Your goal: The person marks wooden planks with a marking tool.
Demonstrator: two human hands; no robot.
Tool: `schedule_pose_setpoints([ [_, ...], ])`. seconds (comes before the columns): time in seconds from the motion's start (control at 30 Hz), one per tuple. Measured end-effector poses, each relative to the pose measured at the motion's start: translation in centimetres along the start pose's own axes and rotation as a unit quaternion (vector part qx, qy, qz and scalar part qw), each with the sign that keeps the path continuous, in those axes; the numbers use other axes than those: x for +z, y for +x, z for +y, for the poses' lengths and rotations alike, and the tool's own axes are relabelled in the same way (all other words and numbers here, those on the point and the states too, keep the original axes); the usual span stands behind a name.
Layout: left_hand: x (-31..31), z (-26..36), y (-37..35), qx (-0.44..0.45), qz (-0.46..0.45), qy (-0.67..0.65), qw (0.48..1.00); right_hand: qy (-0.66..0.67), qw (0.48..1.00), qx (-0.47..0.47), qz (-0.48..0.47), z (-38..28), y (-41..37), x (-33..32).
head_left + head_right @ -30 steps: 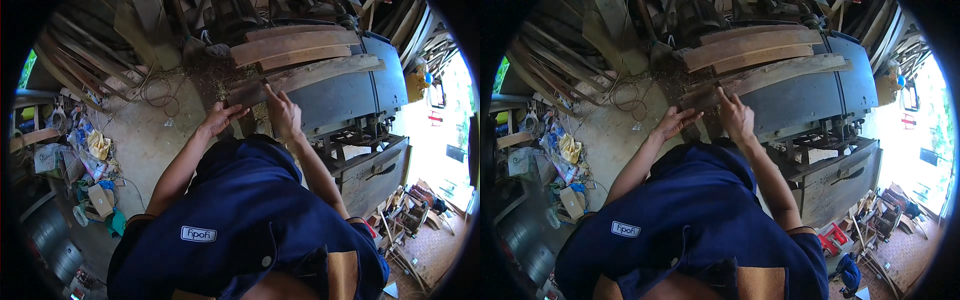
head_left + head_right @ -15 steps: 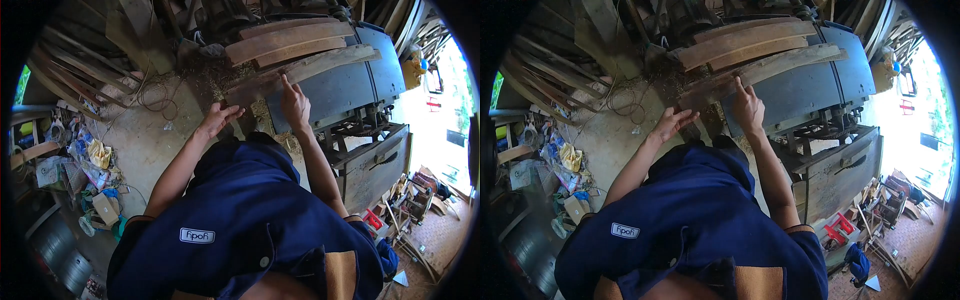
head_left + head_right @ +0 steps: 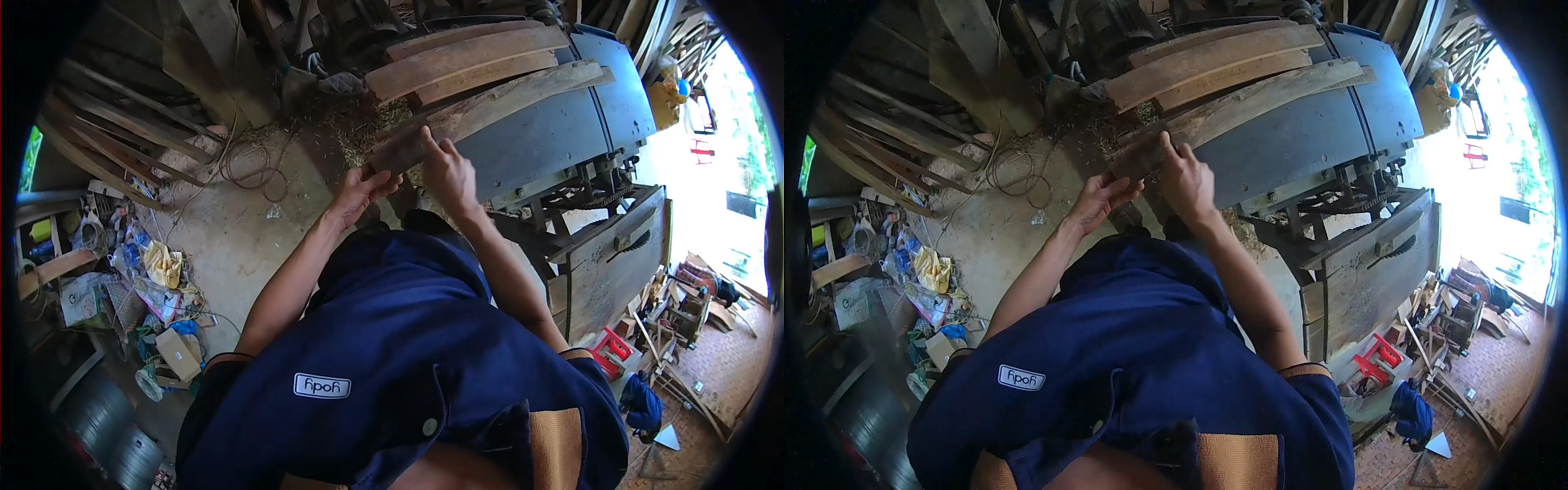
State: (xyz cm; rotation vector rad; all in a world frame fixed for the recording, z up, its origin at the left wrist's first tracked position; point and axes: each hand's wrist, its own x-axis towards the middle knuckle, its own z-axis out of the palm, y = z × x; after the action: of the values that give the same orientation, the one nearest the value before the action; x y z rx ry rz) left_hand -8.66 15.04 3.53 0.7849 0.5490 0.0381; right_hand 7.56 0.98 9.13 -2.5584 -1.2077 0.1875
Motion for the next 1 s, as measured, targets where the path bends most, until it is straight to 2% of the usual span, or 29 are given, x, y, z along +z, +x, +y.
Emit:
schedule_pose_setpoints([
  [0.07,-0.1,-0.3,-0.2,0.004,-0.018,-0.008,1.0,-0.011,0.998,-0.046,-0.028,1.6,0.4,-1.0],
  [0.1,-0.1,-0.4,-0.4,0.001,-0.018,-0.009,1.0,0.006,0.998,-0.05,0.031,2.2,0.6,-1.6],
  [0.2,0.3,-0.6,-0.2,-0.007,-0.014,-0.003,1.0,-0.025,0.999,0.039,0.026,3.7,2.1,-2.5],
  [0.3,0.1,-0.9,-0.2,-0.012,-0.011,0.003,1.0,0.02,0.999,-0.045,-0.002,-0.8,0.2,-0.2],
  [0.33,-0.2,-1.2,0.0,-0.009,-0.009,0.015,1.0,0.047,0.986,-0.157,0.015,-0.8,-0.5,2.3],
  [0.4,0.0,-0.8,-0.1,-0.004,-0.007,0.027,1.0,0.012,0.992,-0.108,-0.067,-4.7,-1.1,-0.5],
  [0.47,0.7,-0.2,-0.8,-0.004,-0.014,0.035,0.999,0.059,0.991,-0.118,0.013,-2.5,0.0,-1.4],
  [0.5,0.7,-0.4,-0.9,-0.002,-0.01,0.031,0.999,0.014,0.998,-0.055,0.007,-0.2,0.9,-1.0],
  [0.53,0.7,-0.6,-0.7,0.006,-0.004,0.013,1.0,0.01,0.999,-0.027,0.032,0.2,1.2,-2.9],
  [0.6,0.6,-0.9,-0.5,0.015,-0.003,-0.005,1.0,-0.043,0.999,-0.004,0.024,0.3,1.2,-2.4],
  [0.7,0.7,-0.9,-0.4,0.007,-0.002,0.042,0.999,-0.022,0.99,-0.136,-0.01,-2.8,-1.2,1.5],
  [0.73,0.8,-0.6,-0.4,0.004,0.013,0.062,0.998,-0.016,0.989,-0.14,-0.041,-4.9,-1.7,0.1],
  [0.8,0.6,-0.4,-0.7,0.001,0.03,0.08,0.996,-0.027,0.972,-0.229,0.044,-1.4,-0.5,2.4],
  [0.87,0.5,-0.7,-0.9,0.011,-0.018,0.008,1.0,-0.031,0.998,-0.059,-0.012,0.2,1.2,-1.9],
  [0.9,0.3,-0.9,-0.7,0.012,-0.018,0.006,1.0,-0.072,0.997,-0.017,-0.001,1.6,1.8,-2.1],
  [1.0,-0.1,-1.3,0.1,0.011,-0.033,-0.004,0.999,-0.073,0.995,-0.063,0.001,0.3,0.1,-0.1],
])
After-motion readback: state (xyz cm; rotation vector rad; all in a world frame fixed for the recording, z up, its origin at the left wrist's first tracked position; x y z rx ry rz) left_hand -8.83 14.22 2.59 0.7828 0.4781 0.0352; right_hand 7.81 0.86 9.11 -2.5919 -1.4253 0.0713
